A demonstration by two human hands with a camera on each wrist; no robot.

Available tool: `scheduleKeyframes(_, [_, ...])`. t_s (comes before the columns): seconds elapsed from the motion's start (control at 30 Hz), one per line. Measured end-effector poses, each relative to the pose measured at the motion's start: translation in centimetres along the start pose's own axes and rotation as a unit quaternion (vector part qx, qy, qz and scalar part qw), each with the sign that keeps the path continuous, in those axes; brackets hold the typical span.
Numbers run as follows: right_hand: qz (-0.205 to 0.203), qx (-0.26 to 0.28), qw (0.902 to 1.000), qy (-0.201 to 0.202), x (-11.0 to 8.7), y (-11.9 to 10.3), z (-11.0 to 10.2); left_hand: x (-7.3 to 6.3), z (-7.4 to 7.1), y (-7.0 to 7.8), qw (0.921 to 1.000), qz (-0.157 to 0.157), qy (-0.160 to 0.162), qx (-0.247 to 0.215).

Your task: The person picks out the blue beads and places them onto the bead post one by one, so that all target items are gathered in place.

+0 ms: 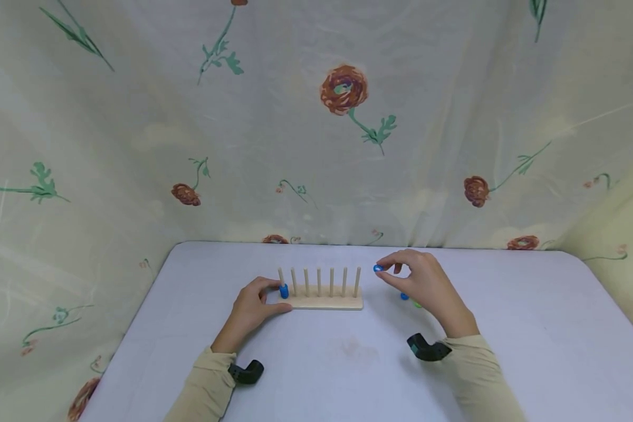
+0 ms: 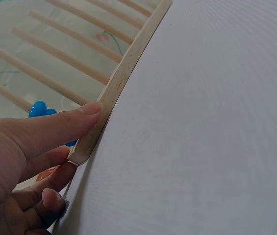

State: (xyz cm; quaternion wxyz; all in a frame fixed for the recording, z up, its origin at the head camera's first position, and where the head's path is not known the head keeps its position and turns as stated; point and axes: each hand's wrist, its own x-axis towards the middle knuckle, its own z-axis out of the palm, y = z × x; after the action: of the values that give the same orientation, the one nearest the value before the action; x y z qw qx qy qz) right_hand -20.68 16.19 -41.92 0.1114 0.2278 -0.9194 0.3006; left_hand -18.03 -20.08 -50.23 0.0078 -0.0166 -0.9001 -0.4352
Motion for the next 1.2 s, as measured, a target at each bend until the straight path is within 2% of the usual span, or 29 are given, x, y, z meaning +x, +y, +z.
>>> scheduleKeyframes(0.17, [-0.014,0.027,0.9993,0.02,1.3,-1.6,0.2,0.0,0.1,0.1,1.0,-0.003,0.001,0.0])
scheduleKeyframes(0.43, [-0.029,0.058,0.9977,0.018,2.6,-4.2,1.6,0.0,0.0,0.2,1.0,-0.008,0.0,-0.002])
scheduleKeyframes(0.7, [-0.05,0.083,0.9952,0.014,3.9,-6.9,4.2,0.0,0.1,0.2,1.0,-0.007,0.003,0.004])
scheduleKeyframes(0.9, [-0.079,0.119,0.9897,0.011,4.9,-8.8,6.4,0.1,0.0,0.1,0.9999,-0.005,0.004,0.008])
scheduleKeyframes(1.1, [-0.106,0.12,0.9869,0.017,5.7,-10.5,7.9,0.1,0.1,0.2,0.9999,-0.006,0.005,0.015])
scheduleKeyframes(1.2, [-0.12,0.109,0.9862,0.034,5.9,-11.0,8.8,0.1,0.2,0.2,0.9999,-0.009,0.006,0.012])
